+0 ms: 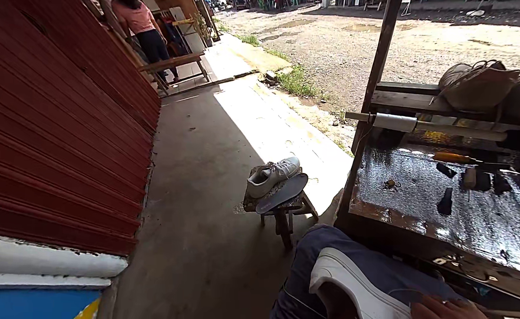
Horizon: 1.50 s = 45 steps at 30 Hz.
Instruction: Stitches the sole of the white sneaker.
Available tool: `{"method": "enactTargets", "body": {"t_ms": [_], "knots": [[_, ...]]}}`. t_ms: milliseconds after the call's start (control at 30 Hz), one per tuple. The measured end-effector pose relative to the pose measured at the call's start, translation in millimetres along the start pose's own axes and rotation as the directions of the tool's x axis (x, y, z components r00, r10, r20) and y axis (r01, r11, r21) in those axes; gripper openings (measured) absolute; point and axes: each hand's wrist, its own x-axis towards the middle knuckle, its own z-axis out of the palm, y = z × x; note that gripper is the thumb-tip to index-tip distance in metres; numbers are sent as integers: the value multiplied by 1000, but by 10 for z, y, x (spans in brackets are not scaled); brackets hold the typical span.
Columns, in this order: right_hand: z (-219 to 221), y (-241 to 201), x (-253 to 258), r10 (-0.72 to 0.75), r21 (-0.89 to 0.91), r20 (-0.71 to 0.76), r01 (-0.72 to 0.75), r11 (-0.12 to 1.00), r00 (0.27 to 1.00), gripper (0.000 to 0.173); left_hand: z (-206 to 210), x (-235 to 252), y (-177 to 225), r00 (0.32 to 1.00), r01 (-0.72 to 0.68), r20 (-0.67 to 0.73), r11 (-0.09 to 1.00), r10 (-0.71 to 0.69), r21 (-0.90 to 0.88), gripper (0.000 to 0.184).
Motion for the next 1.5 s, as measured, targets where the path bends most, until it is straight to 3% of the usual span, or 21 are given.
{"method": "enactTargets", "body": {"t_ms": [133,200,233,333,467,567,700,900,1033,1100,1167,1200,1267,1333,1367,1433,1500], "knots": [[116,74,-39,-26,-27,-80,24,999,996,13,-18,-74,60,996,-38,-76,998,42,52,41],[180,113,-36,-96,-148,-185,68,987,978,13,-129,-204,185,980,-163,-98,982,172,93,38],[150,82,-30,-107,-149,-170,82,985,980,11,-159,-240,167,961,-233,-120,962,251,143,37],[-36,-62,32,-79,-102,-22,77,992,997,14,-178,-250,-17,895,-361,-145,875,423,321,33],[-136,-84,45,-108,-60,134,117,991,985,11,-125,-280,-222,881,-422,-32,814,473,399,25],[-283,-25,164,-116,-21,280,127,992,953,17,-157,-253,-205,877,-451,37,795,479,407,24],[-411,-4,327,-40,-77,375,74,994,926,32,-145,-206,-227,836,-509,-7,779,549,365,22],[-570,54,240,103,-127,220,-76,989,970,56,-117,-253,-259,858,-457,-76,824,507,335,29],[-649,350,-152,286,-199,102,-263,944,953,69,-54,-169,-319,782,-524,-197,796,591,303,29],[-672,505,-409,432,-209,9,-421,883,902,69,-45,-140,-289,771,-536,-213,793,600,291,28],[-502,492,-577,525,-96,-11,-524,846,851,69,-53,-151,-325,769,-550,-171,773,616,315,26],[-343,434,-623,508,24,48,-510,860,860,70,-62,-177,-351,783,-542,-141,775,606,326,25],[-72,247,-663,372,335,302,-463,821,878,80,-90,-206,-341,817,-506,-116,799,565,326,27],[54,77,-692,186,604,446,-448,659,876,82,-88,-242,-310,849,-453,-152,845,507,285,31],[72,25,-725,112,723,431,-417,551,895,77,-91,-255,-290,860,-434,-166,863,482,258,33],[65,-34,-780,44,898,261,-259,356,964,65,-105,-262,-276,854,-441,-169,857,492,267,33],[49,-77,-776,117,948,37,-72,311,992,44,-109,-265,-306,837,-473,-150,834,526,285,31]]}}
